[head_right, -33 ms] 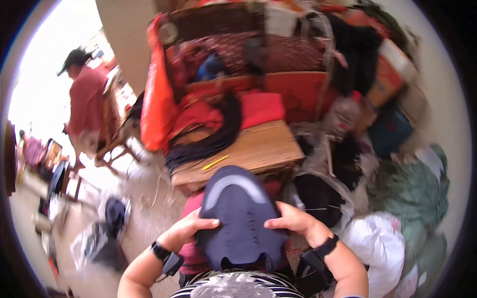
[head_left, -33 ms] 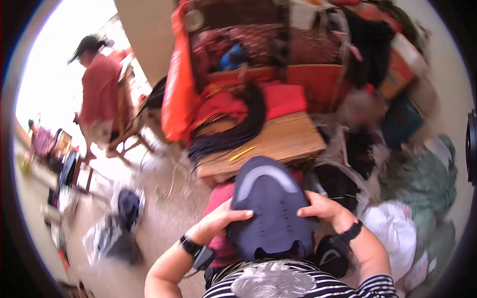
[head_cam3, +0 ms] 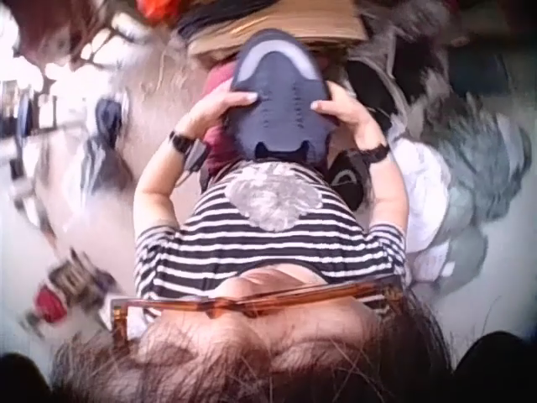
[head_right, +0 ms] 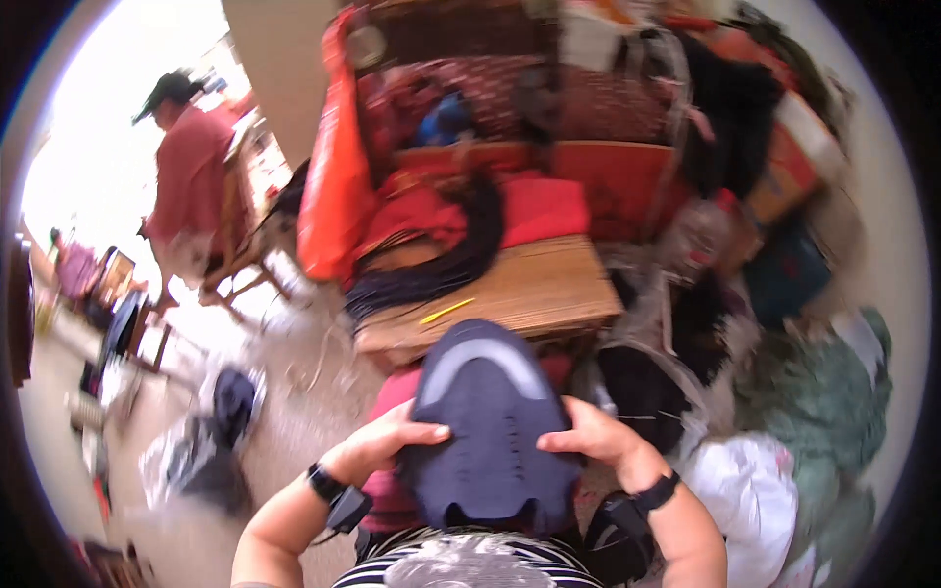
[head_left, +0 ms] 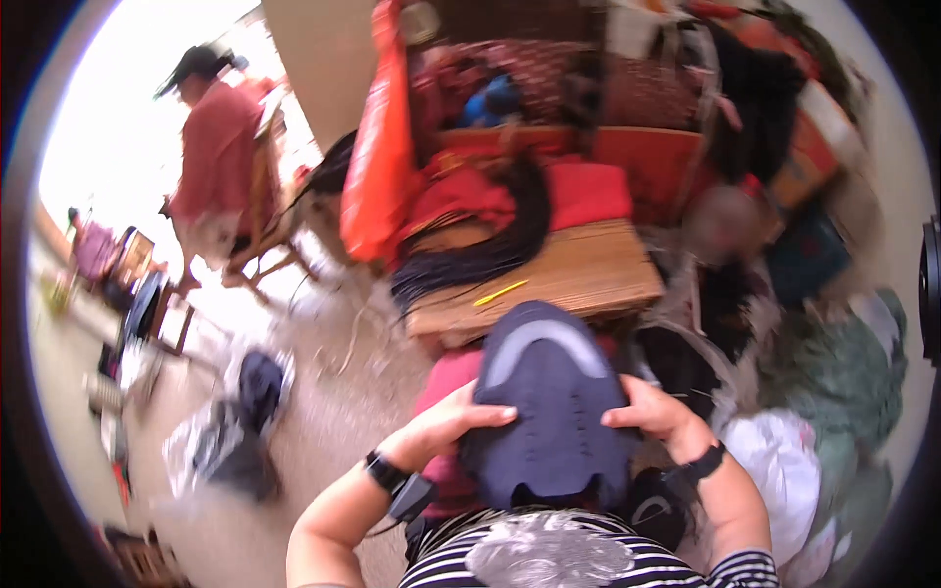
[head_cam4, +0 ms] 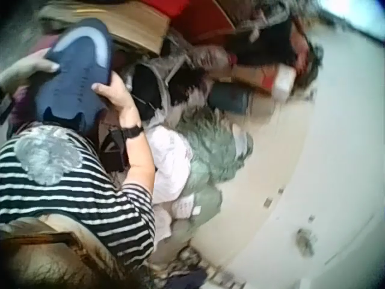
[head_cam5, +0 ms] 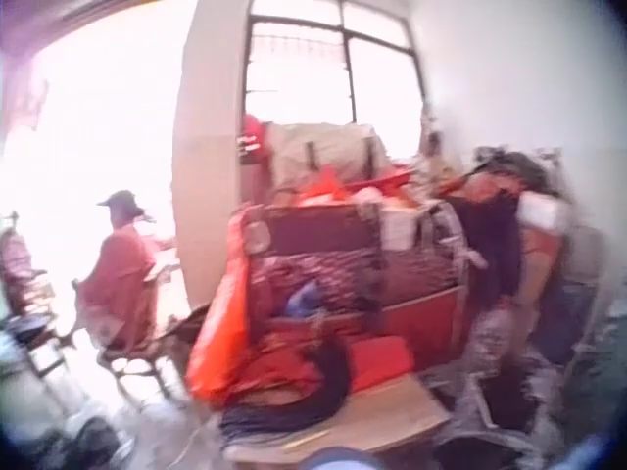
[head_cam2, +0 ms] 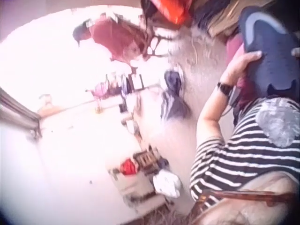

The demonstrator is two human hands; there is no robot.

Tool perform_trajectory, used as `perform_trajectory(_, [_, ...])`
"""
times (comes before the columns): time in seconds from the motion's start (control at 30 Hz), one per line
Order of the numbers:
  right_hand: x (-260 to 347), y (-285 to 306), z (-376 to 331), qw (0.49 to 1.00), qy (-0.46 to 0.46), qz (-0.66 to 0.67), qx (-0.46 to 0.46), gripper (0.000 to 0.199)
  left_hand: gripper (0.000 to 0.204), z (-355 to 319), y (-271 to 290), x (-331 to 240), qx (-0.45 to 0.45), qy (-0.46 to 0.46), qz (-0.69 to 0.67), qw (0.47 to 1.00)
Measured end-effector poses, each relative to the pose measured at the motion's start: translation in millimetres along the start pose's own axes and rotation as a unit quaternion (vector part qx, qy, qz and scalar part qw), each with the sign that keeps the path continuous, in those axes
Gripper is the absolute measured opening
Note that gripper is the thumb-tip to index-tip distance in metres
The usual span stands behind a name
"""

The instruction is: The recorder is stitching or lacing a shoe upper component using a needle or pick tool.

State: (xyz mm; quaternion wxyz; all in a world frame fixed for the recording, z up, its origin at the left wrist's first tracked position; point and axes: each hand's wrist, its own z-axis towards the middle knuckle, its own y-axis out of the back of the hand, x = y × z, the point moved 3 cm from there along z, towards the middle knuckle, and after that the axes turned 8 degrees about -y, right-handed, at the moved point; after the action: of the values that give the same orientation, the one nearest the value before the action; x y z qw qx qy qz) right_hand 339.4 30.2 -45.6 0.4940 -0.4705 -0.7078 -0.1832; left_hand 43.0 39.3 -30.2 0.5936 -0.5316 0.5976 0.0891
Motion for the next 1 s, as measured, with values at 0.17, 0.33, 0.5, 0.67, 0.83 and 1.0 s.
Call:
perform_trajectory(0.17, [16,-15,-6,0.996,-0.045,0.021,-0.069,0.080,0.079,-9,6,17,-0.008,-0.042,-0.065,0.997])
perform_trajectory(0.33, [18,-21,-1,0.992,-0.126,0.000,-0.014,0.097,0.077,-25,16,33,-0.005,-0.089,-0.113,0.990])
perform_trajectory(0.5, [22,-38,-2,0.990,-0.131,0.044,-0.002,0.105,0.074,-37,20,36,0.008,-0.129,-0.127,0.983])
perform_trajectory(0.67, [24,-38,-9,0.988,-0.150,0.035,0.033,0.104,0.071,-39,18,26,0.028,-0.138,-0.126,0.982])
perform_trajectory(0.83, [17,-36,-6,0.987,-0.154,0.014,0.032,0.076,0.070,-41,23,31,-0.024,-0.115,-0.110,0.987])
perform_trajectory(1.0, [21,-42,-12,0.992,-0.118,0.040,0.030,0.062,0.066,-43,16,22,-0.063,-0.060,-0.088,0.992])
